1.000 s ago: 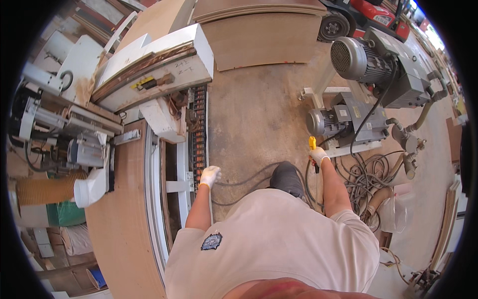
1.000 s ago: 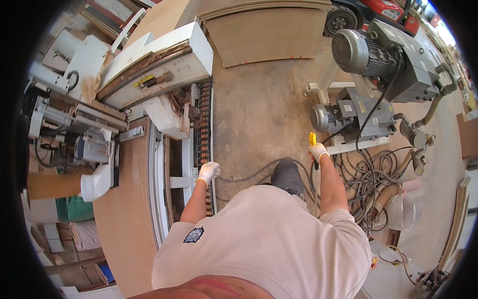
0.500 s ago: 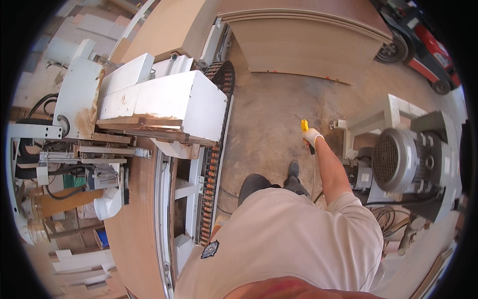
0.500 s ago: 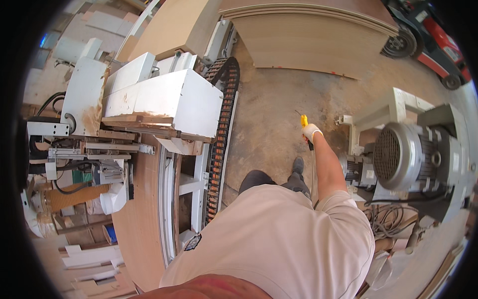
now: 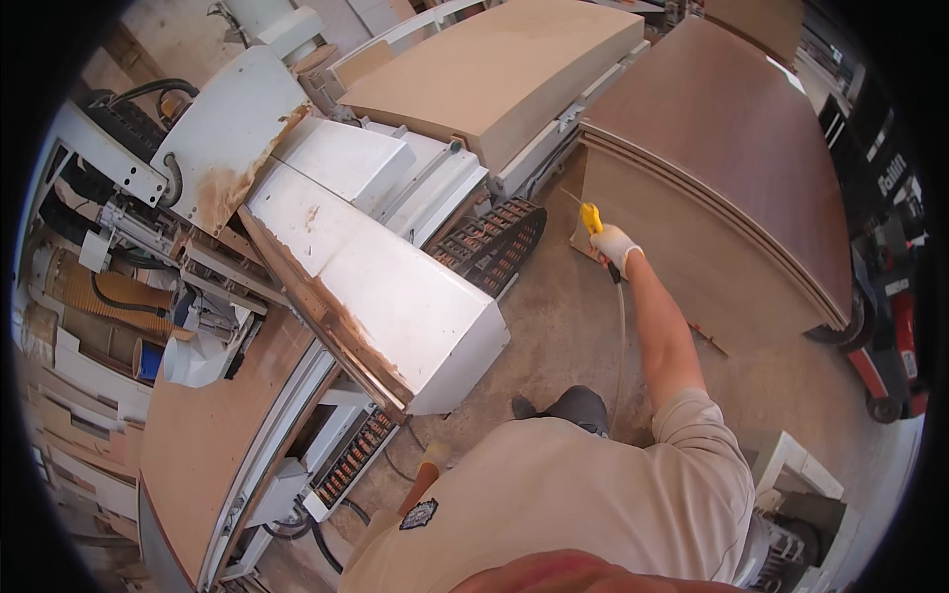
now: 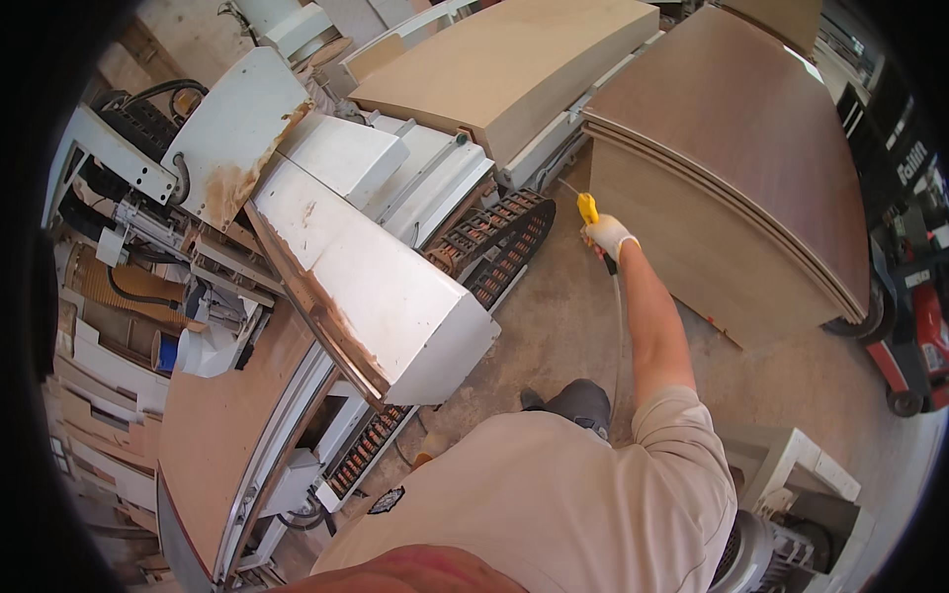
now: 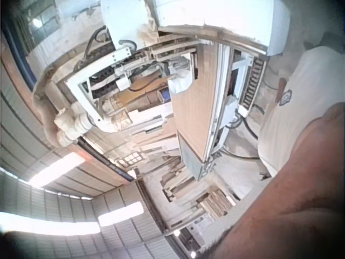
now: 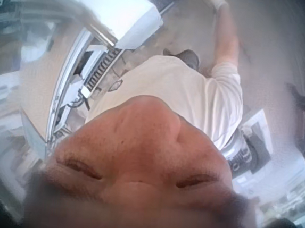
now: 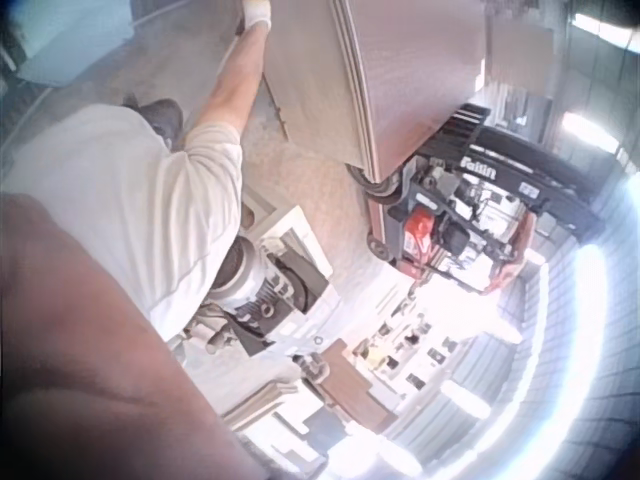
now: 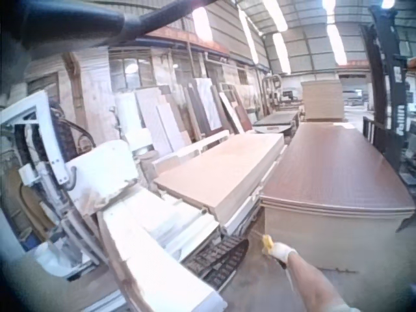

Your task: The person operates a CNC woodworking machine, loads a large wooden panel onto the conveyor, and uses a screwdriver to adjust components. They interact with the control panel and later pour liquid from a thermos into a cup.

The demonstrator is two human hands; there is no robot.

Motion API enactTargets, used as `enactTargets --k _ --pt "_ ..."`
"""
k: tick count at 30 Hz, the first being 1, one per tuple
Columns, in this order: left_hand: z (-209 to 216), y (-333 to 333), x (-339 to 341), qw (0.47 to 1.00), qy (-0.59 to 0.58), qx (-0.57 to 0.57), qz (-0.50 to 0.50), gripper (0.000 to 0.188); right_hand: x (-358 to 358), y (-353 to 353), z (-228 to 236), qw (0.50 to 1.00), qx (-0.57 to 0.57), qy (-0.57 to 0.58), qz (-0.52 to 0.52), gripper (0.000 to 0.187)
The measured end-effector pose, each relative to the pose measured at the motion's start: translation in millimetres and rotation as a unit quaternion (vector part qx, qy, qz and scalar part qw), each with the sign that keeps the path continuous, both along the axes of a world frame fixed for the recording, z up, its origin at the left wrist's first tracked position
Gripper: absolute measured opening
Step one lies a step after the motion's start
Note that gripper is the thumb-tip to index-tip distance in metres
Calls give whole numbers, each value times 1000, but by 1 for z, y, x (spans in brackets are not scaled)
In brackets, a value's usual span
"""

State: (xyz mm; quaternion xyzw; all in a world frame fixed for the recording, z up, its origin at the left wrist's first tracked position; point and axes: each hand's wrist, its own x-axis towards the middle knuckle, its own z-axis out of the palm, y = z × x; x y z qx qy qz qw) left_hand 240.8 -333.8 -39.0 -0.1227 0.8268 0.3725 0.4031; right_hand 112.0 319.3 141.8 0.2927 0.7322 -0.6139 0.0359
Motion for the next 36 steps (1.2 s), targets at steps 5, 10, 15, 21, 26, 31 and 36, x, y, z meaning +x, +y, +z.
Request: enactTargets --k 5,10,15,21,26,31,36 --pt "40 55 -20 979 54 118 159 17 -145 36 88 990 112 -22 84 8" --pt "43 65 12 948 46 116 293 26 -263 53 121 972 202 -27 119 19" --pt "46 89 126 920 -68 -38 384 36 -344 61 115 971 199 3 131 22" --pt "63 135 223 973 -94 -184 107 35 -421 60 98 968 201 -17 147 20" --pt "69 151 242 972 -79 -207 73 34 -456 36 108 966 201 -18 163 20" --pt "48 134 236 935 -56 -333 -108 30 -455 18 76 944 262 11 200 24" --pt "38 120 239 974 -69 -166 140 23 -375 0 -42 966 224 59 119 28"
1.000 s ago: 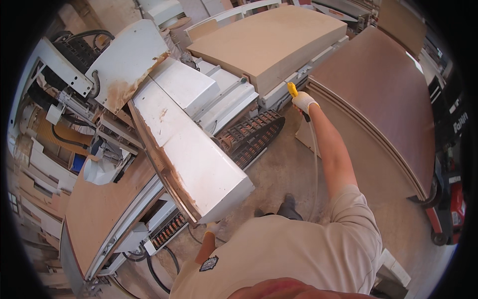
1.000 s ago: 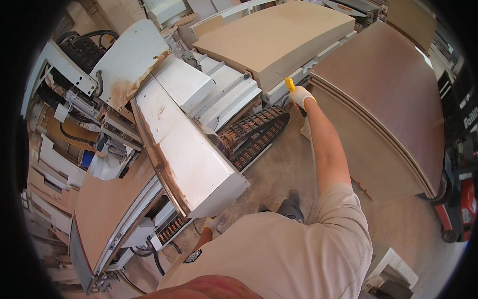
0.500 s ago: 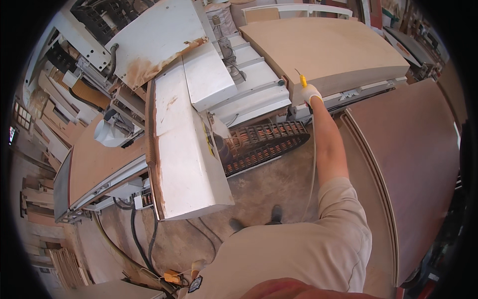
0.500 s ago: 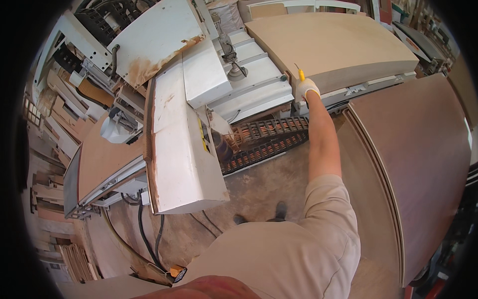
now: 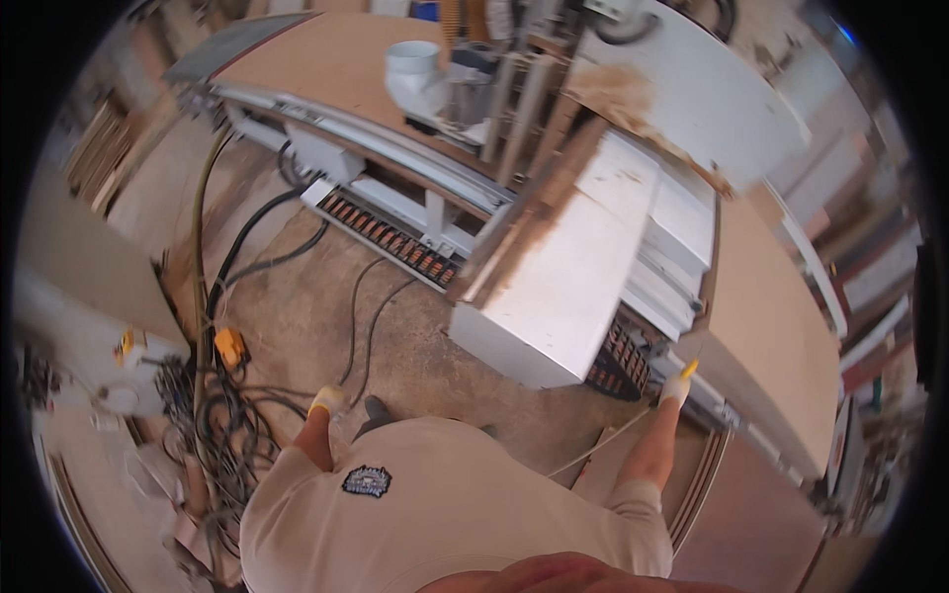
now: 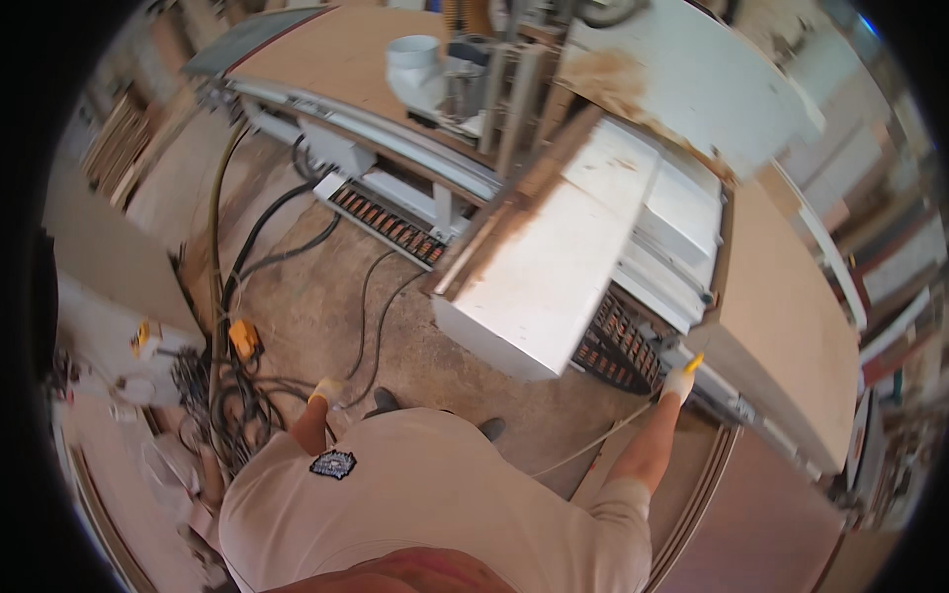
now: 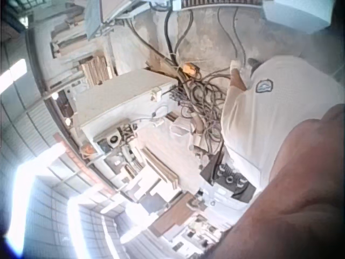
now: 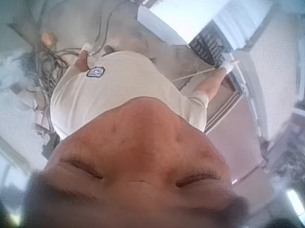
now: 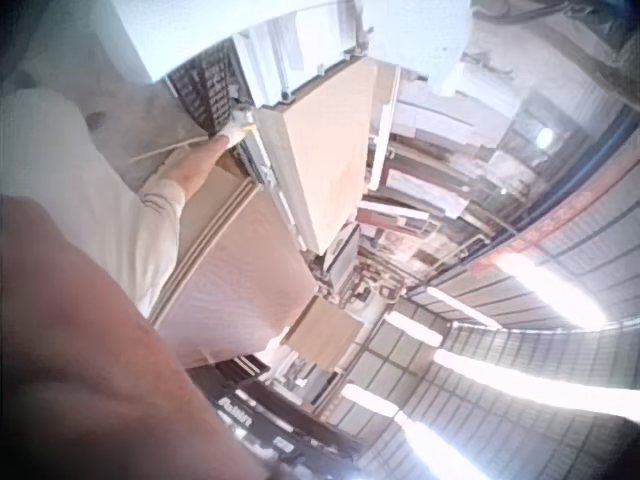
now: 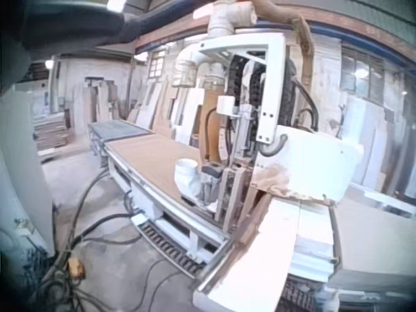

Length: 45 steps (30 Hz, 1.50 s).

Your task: The person operates a CNC woodworking machine, loads a large wooden panel onto the conveyor, and uses a screwdriver to adjust components. They interact with the control panel and later pour liquid from a thermos into a cup.

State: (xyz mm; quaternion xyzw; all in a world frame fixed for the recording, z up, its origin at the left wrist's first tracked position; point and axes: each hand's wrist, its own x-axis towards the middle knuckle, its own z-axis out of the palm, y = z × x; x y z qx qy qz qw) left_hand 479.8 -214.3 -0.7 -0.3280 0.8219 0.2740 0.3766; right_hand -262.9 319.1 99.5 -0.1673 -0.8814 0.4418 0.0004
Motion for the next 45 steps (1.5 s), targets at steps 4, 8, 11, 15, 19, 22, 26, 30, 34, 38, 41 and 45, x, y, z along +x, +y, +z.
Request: enactTargets --k 4,8,11,15,19,22,26,30,34,38,41,45 --pt "16 -25 35 828 73 93 548 28 143 -26 -70 995 91 -25 -3 40" --pt "5 -76 83 833 -14 145 534 31 309 -94 -99 981 105 -88 138 43" --pt "-5 -125 98 836 -33 113 536 28 389 -182 -95 899 238 -171 326 40" --pt "25 -238 70 949 83 0 304 34 440 -339 -73 884 209 -158 387 34" --pt "66 -348 6 861 264 82 428 37 435 -496 -55 946 95 -48 308 35" --pt "75 -427 -4 867 302 55 393 37 412 -607 -53 936 76 -26 344 39" --pt "57 -516 73 872 338 -38 352 35 377 -756 -62 928 122 -24 352 42" --pt "53 -536 229 749 186 -37 635 38 343 -919 -62 944 90 -37 315 42" --pt "62 -468 341 515 -4 114 850 32 348 -1100 -49 873 99 -11 478 42" --pt "47 -400 358 391 -84 213 892 22 410 -1262 -36 807 106 22 580 39" --pt "6 -414 337 346 -5 211 914 19 482 -1362 -37 764 111 -7 636 40" --pt "-57 -505 326 371 57 198 905 14 596 -1469 -46 651 224 -59 723 41"
